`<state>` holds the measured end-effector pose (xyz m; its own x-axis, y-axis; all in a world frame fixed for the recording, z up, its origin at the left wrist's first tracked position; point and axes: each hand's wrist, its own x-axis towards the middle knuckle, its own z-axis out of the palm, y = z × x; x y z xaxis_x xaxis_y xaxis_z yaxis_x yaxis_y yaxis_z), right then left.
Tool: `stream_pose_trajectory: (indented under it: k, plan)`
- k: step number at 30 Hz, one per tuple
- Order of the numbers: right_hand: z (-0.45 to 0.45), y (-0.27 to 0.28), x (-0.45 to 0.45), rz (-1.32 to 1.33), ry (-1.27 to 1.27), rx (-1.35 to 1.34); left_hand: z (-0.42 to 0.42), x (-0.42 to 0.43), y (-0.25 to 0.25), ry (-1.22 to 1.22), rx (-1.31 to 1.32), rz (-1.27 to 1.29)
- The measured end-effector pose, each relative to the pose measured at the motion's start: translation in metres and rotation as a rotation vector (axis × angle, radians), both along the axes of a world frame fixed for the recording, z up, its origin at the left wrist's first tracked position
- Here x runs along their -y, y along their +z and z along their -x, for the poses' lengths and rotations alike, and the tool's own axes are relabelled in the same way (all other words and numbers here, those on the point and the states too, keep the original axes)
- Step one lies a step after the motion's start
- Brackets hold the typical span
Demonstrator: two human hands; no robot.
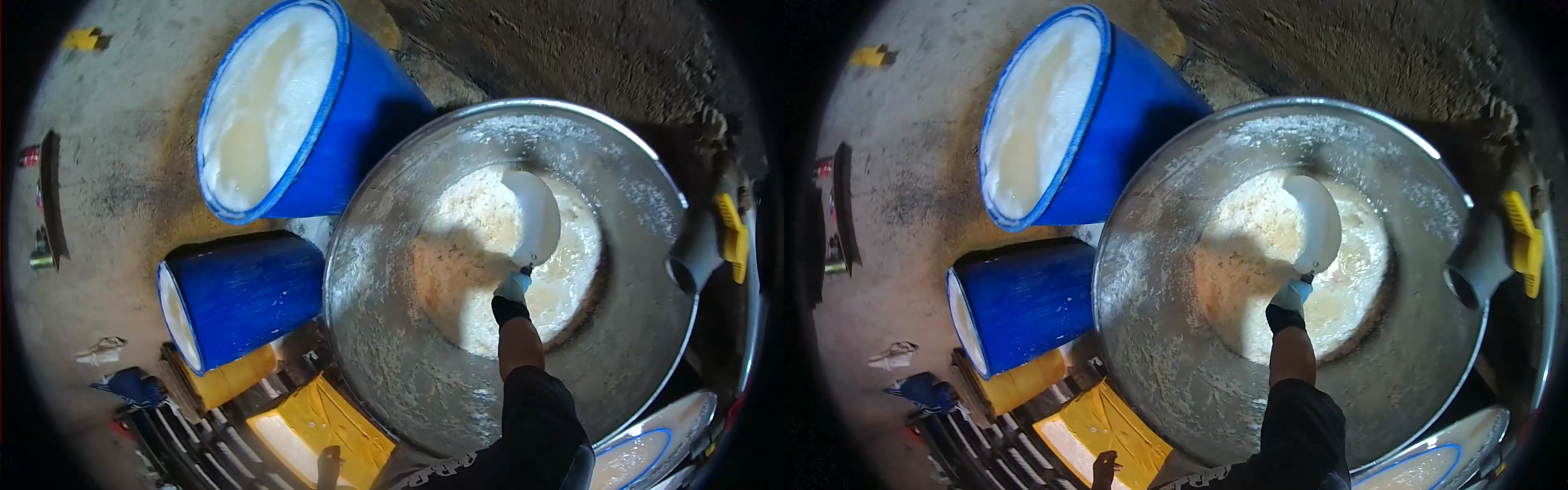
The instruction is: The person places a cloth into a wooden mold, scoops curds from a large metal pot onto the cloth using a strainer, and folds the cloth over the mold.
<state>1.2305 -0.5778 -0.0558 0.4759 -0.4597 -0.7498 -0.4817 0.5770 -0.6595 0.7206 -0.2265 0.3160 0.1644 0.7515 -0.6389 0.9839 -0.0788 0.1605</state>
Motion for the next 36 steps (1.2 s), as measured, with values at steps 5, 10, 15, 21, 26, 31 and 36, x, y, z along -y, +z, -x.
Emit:
stream_pose_trajectory:
  k: [5, 10, 15, 21, 26, 31, 36]
  plan:
    - [0.033, -0.06, 0.006, -0.289, 0.653, -0.205, 0.022, -0.013, -0.002, -0.047, 0.041, 0.031]
    - [0.052, -0.077, 0.006, -0.454, 0.84, -0.402, 0.065, -0.015, -0.003, -0.054, 0.396, 0.207]
    - [0.093, -0.007, 0.02, -0.6, 0.974, -0.566, 0.057, 0.005, -0.019, 0.209, 0.07, 0.259]
    - [0.142, 0.232, 0.038, -0.373, 1.211, -0.486, 0.085, 0.015, -0.069, 0.196, 0.34, 0.297]
    - [0.183, 0.305, 0.049, -0.242, 1.457, -0.681, 0.144, 0.02, -0.105, 0.279, 0.552, 0.206]
    - [0.202, 0.388, -0.034, -0.094, 1.698, -0.672, 0.198, 0.016, -0.123, 0.879, 0.82, 0.363]
    - [0.258, 0.434, -0.107, 0.023, 1.899, -0.65, 0.221, 0.031, -0.14, 1.343, 1.278, 0.296]
